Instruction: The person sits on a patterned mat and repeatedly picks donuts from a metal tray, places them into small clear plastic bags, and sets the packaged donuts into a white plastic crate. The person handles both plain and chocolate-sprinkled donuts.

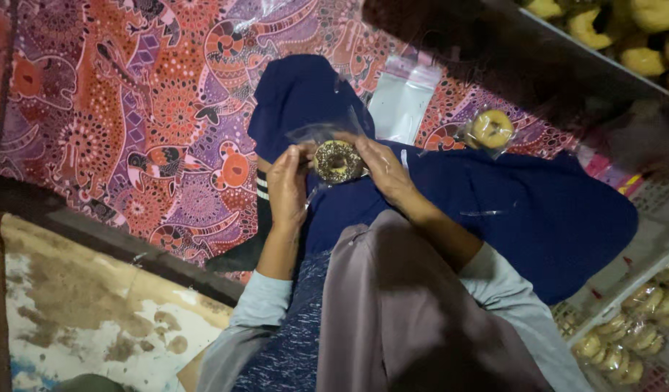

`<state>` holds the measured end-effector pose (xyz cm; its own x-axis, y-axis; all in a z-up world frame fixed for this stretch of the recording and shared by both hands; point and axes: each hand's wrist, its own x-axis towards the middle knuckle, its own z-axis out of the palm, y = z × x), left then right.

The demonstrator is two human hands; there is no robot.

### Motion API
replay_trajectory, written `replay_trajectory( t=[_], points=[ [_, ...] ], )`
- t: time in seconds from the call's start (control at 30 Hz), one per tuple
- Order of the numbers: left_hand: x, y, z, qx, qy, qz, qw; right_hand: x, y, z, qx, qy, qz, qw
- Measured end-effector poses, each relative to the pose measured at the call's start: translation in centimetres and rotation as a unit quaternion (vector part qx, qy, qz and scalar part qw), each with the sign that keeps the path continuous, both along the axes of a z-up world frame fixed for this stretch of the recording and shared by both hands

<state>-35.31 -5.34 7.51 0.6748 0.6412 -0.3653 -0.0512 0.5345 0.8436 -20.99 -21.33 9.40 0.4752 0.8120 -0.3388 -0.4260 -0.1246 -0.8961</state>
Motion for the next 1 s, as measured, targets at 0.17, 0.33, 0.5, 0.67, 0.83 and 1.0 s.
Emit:
replay_trajectory(
  t=[0.17,0.33,0.5,0.67,0.83,1.0],
  points=[
    [1.3,-1.2,2.1,0.166,0.047,-0.058,0.983,-0.1,0.1,2.0,0.016,-0.05,-0.03,0.998],
    [1.2,0.7,4.1,0.103,0.041,-0.136,0.985,0.3,-0.2,2.2,0.057,0.053,-0.002,0.997],
    [1.7,2.5,4.3,0.079,0.012,-0.174,0.981,3.5,0.4,1.6,0.109,-0.077,0.066,0.989],
    [2.3,1.9,4.0,0.07,-0.022,-0.218,0.973,5.0,1.8,1.4,0.077,-0.217,0.157,0.96],
    [2.5,1.6,3.8,0.051,-0.03,-0.237,0.97,3.5,3.6,1.2,0.101,-0.088,0.108,0.985],
    [1.3,1.9,3.3,-0.001,-0.009,-0.194,0.981,2.5,2.4,-0.2,0.108,0.185,-0.092,0.972]
  ],
)
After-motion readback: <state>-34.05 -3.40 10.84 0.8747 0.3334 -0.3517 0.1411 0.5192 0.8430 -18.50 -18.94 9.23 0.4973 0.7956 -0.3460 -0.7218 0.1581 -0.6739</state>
